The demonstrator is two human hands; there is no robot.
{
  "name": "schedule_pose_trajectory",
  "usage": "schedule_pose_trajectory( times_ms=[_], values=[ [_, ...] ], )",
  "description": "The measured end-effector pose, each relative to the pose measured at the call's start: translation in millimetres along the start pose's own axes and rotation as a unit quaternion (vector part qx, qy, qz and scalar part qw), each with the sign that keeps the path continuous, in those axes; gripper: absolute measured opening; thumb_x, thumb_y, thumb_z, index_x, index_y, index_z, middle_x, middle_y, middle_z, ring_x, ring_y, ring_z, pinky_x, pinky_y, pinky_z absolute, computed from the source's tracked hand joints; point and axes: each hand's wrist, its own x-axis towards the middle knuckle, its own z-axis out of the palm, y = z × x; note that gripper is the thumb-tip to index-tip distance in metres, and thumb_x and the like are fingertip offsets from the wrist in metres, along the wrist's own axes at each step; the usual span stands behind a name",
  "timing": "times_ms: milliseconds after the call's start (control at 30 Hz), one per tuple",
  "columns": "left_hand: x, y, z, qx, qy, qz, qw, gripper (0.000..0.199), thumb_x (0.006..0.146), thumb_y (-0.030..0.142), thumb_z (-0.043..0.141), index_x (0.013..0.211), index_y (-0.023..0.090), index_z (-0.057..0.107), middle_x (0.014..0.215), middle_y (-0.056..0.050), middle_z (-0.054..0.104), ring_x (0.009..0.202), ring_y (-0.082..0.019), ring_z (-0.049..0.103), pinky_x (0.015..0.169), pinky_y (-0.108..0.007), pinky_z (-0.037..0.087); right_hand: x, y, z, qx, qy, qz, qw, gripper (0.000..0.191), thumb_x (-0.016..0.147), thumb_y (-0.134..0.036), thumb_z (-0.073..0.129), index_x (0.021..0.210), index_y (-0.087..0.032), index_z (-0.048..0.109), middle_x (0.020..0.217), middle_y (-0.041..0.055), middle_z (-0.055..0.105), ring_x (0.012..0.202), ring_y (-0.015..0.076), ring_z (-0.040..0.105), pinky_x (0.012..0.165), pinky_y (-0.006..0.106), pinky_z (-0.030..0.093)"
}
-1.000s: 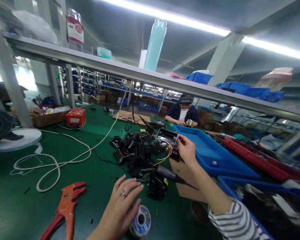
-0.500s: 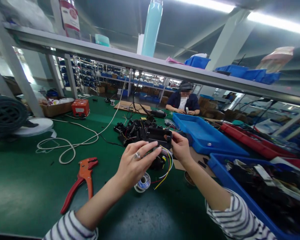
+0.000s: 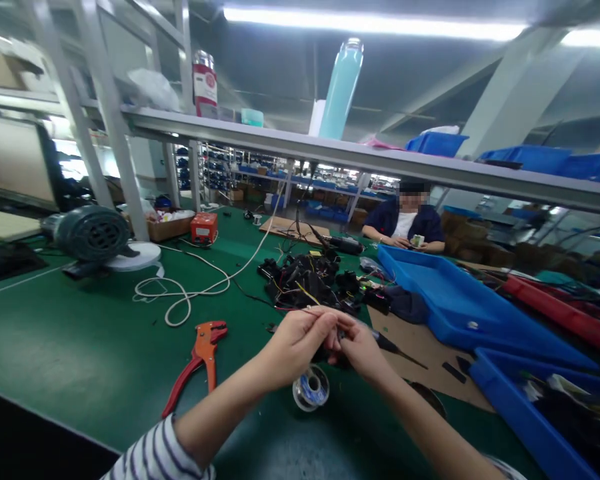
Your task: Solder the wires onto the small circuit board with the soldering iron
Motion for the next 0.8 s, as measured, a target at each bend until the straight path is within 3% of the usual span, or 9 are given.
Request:
schedule_pose_trajectory(
  times_ms=[67,167,433,600,800],
  values=[
    [-0.2,6.9,-2.2,-0.083,-0.01,-0.036,0.996,0.043,0.089,0.038,0.032,0.058,0.015,0.051,0.06,0.002,0.05,0.06,-0.008,0.053,0.062,-0.023,0.042,-4.1,3.2,1.0,0.02,-0.02,0.038,0.999,0.012,0.067,-0.024,0.056,0.075,-0.017,0.06,0.06,-0.0017,0.054,0.047,0.0119,0.053,0.043,0.024,0.048],
    [-0.7,10.5,-5.4,-0.117,-0.016,-0.035,0.992,0.042,0.089,0.039,0.033,0.055,0.017,0.046,0.059,0.003,0.046,0.061,-0.007,0.052,0.061,-0.021,0.04,-7.9,6.1,-0.6,0.027,-0.022,0.046,0.998,0.01,0.065,-0.026,0.059,0.061,-0.017,0.055,0.059,-0.0009,0.055,0.052,0.013,0.054,0.045,0.023,0.049],
    [-2.8,2.7,-6.9,-0.1,-0.035,-0.031,0.994,0.04,0.089,0.04,0.035,0.084,0.012,0.063,0.064,0.002,0.05,0.062,-0.007,0.049,0.062,-0.021,0.039,-5.1,10.3,-4.9,0.008,0.001,0.077,0.997,0.016,0.061,-0.028,0.058,0.073,-0.017,0.061,0.06,-0.0002,0.057,0.051,0.0137,0.055,0.047,0.025,0.049],
    [-2.3,0.4,-7.7,-0.091,-0.023,-0.036,0.995,0.041,0.088,0.041,0.036,0.098,0.013,0.065,0.066,0.002,0.049,0.06,-0.006,0.046,0.059,-0.02,0.037,-1.6,15.2,-5.6,0.006,0.019,0.091,0.996,0.016,0.059,-0.028,0.058,0.07,-0.017,0.062,0.062,0.001,0.058,0.055,0.0152,0.057,0.047,0.026,0.05],
    [-6.4,2.1,-8.6,-0.037,-0.017,-0.031,0.999,0.04,0.089,0.04,0.033,0.101,0.018,0.064,0.077,-0.001,0.057,0.066,-0.007,0.05,0.063,-0.021,0.041,0.2,18.5,-2.4,-0.015,-0.005,0.081,0.997,0.028,0.065,-0.041,0.063,0.08,-0.018,0.066,0.066,0.0019,0.059,0.059,0.016,0.059,0.05,0.028,0.052]
  ],
)
